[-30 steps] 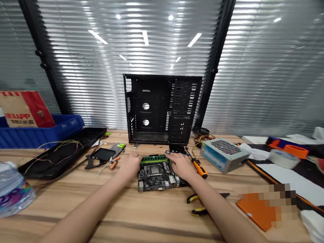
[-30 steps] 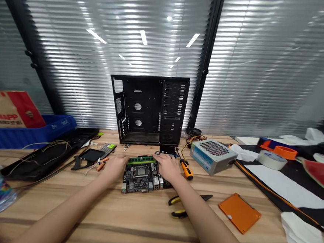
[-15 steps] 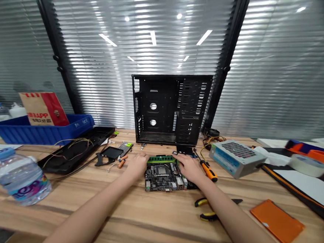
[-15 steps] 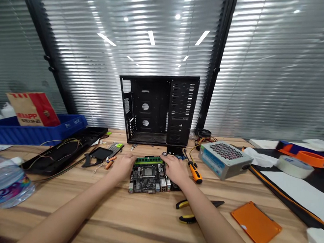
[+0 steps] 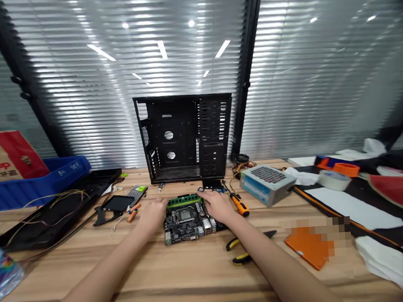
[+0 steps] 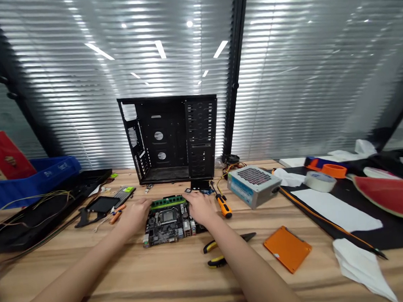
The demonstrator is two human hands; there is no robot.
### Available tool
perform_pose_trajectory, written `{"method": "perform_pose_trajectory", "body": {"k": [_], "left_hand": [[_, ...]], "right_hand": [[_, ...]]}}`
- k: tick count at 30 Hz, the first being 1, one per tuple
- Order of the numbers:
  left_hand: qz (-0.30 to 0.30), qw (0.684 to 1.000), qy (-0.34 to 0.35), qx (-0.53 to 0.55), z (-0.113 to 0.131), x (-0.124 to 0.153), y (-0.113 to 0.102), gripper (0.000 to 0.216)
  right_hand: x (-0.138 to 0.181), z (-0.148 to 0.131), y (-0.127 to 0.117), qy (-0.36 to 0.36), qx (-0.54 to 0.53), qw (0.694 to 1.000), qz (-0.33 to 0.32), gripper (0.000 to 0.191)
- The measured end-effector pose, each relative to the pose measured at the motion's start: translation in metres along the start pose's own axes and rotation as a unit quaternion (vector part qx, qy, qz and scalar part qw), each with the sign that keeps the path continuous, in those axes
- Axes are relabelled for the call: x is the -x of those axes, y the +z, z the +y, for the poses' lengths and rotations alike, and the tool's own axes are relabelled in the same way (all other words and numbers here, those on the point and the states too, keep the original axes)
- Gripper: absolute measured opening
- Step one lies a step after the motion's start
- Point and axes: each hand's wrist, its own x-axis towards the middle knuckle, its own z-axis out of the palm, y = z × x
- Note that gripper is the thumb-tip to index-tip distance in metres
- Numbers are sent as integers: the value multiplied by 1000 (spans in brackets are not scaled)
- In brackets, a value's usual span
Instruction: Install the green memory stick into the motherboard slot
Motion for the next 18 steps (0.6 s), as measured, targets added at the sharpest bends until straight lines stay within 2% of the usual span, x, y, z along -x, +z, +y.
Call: {"method": "perform_pose_trajectory", "body": {"k": [13,15,18], "left_hand": [[6,1000,0,8,-2,-3,2,27],[9,1000,-3,6,-2,-3,3,27],[13,1000,-6,1,-3,-2,3,27]], "right_hand": [[1,-2,-7,0,20,1000,-15,59],[2,-6,-17,5,40,999,-4,59],[11,-25,-48,27,67,996,55,60]]}}
